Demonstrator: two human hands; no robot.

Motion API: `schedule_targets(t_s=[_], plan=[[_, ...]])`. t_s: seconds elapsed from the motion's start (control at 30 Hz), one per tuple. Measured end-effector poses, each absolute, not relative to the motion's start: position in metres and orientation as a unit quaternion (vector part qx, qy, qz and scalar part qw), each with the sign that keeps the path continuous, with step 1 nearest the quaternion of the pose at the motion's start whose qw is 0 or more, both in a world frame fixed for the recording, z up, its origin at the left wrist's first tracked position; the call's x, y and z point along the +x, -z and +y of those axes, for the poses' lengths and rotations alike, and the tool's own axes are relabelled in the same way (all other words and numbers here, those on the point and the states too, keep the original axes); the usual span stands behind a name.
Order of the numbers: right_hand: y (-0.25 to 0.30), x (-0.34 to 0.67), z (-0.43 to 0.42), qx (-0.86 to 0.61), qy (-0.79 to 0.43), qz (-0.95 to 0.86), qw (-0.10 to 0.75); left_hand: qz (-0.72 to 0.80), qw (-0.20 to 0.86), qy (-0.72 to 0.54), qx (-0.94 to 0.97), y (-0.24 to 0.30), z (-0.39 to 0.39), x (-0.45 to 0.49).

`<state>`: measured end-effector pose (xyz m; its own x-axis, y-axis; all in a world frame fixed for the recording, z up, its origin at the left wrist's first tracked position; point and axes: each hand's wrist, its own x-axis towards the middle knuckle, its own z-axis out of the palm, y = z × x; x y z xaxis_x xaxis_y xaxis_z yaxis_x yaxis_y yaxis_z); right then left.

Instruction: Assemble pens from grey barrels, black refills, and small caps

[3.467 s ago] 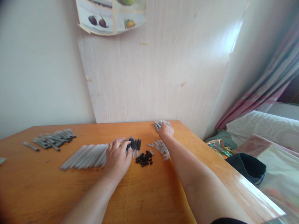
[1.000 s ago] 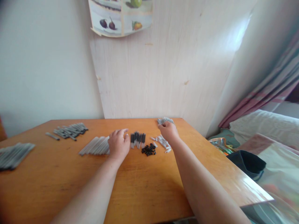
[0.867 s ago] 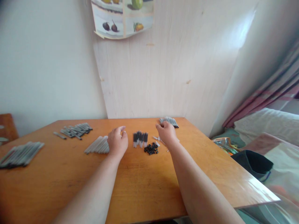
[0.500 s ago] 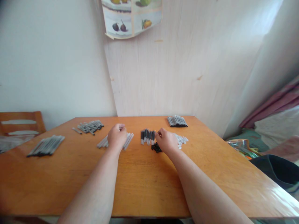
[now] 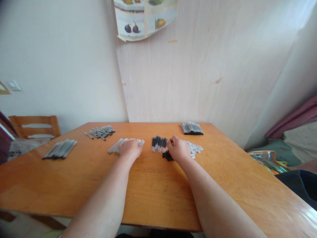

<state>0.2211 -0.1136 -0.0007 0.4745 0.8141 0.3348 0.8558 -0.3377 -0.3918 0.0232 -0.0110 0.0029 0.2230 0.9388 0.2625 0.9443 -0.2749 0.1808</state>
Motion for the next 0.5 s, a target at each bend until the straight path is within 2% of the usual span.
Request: schedule_targets(t_s=[0.5], plan=[[0.0016, 0.2202, -0.1133, -0.817, 0.038, -0.511, 0.263, -0.615, 0.01, 0.139, -0.776, 0.0066, -0.0082, 0.0294]])
